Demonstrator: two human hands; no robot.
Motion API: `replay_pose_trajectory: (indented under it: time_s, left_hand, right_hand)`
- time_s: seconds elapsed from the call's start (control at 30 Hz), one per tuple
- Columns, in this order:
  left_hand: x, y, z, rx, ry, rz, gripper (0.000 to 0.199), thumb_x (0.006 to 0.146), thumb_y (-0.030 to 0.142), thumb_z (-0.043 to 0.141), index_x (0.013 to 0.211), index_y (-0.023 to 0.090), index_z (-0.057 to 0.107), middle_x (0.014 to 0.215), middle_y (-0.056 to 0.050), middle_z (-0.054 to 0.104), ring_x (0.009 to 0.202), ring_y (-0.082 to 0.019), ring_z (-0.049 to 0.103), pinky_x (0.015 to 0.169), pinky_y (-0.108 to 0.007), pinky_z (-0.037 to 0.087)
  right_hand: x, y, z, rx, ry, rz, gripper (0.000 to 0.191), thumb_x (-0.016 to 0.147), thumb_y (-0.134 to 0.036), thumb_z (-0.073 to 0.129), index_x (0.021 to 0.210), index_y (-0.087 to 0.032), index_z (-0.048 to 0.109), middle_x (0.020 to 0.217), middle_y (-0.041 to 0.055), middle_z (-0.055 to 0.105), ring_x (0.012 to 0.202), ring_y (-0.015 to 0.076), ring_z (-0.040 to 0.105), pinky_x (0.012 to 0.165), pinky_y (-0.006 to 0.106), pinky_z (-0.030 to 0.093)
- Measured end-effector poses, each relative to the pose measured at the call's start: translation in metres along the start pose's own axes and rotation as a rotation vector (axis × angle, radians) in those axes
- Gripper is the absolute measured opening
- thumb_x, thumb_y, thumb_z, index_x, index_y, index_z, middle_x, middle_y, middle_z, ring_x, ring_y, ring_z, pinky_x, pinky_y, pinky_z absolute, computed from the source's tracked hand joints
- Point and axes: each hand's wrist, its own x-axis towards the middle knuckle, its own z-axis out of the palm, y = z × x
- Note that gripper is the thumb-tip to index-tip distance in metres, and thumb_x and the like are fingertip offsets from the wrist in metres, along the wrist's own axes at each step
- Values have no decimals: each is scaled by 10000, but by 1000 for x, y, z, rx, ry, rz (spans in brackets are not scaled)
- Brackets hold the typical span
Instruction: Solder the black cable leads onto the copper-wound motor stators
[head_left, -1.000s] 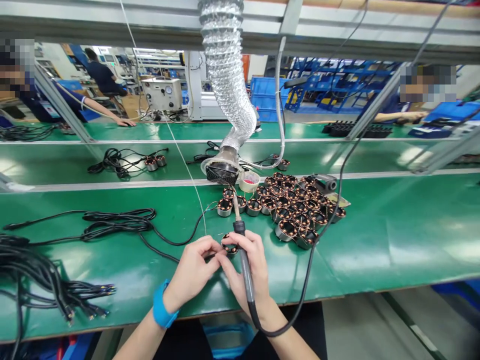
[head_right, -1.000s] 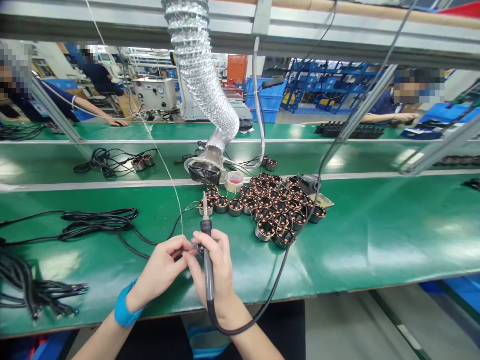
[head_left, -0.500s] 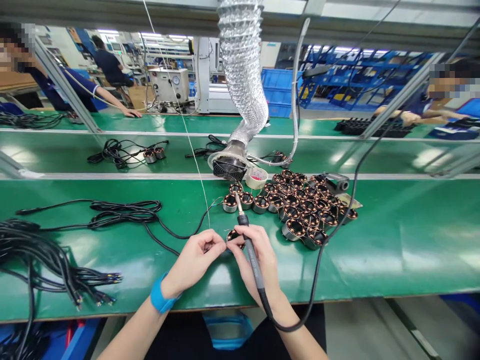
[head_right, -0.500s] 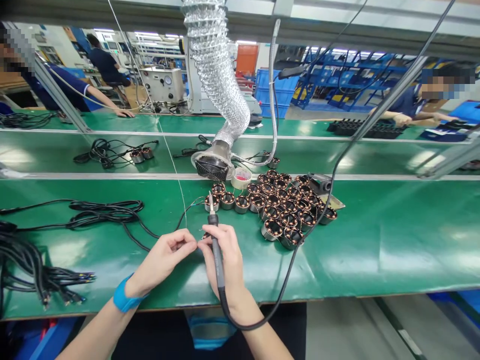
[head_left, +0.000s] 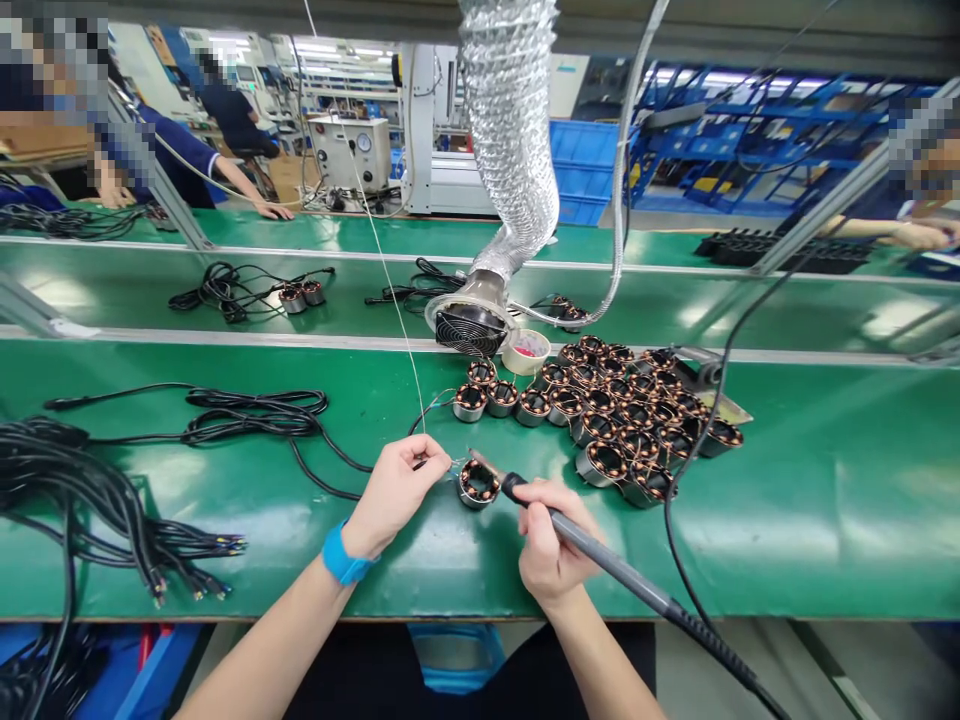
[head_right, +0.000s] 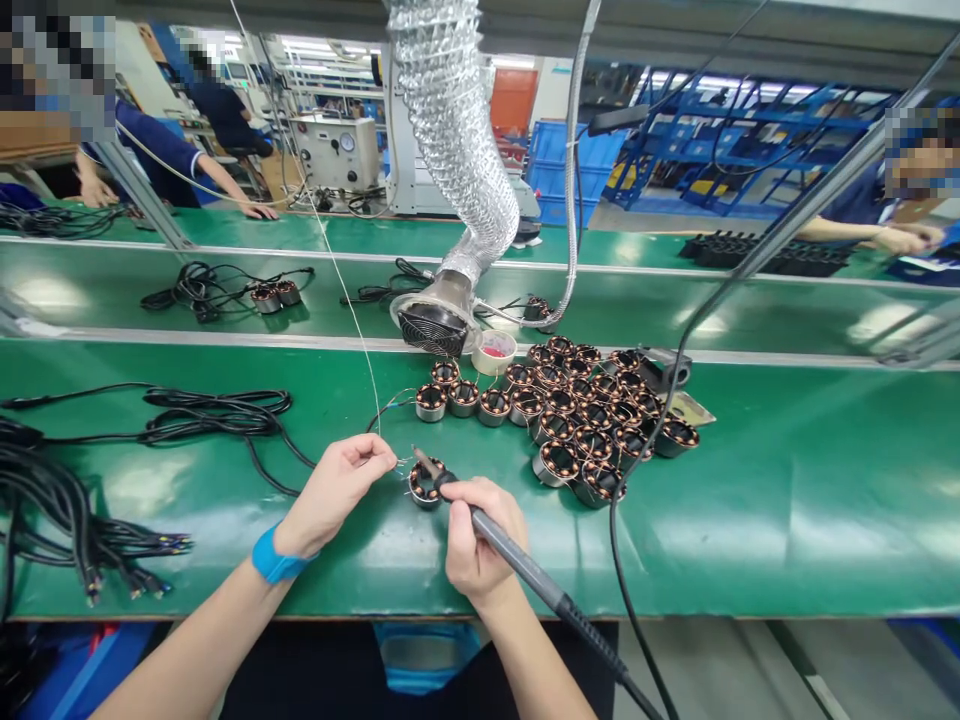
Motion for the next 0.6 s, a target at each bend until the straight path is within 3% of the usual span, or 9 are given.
replay_pose_trajectory:
  time_s: [0.3, 0.6]
  left_hand:
    - [2, -1, -1, -45, 6, -96, 177, 811, 283, 630, 695, 157, 587, 621, 48, 506, 511, -63, 298, 511, -222, 236]
    - [2, 0, -1, -84, 5, -121, 178, 806, 287, 642, 697, 154, 594, 601, 48, 500, 488, -55, 272, 486, -222, 216]
  right_hand:
    - [0, -1, 5, 101, -70, -3, 187, 859, -132, 527, 917, -208, 688, 732, 17, 698, 623, 177, 657, 624, 350, 514]
    - [-3, -1, 5, 79, -38, 54, 188, 857, -152, 525, 901, -204, 700, 721, 19, 686, 640, 186, 676, 626, 345, 523]
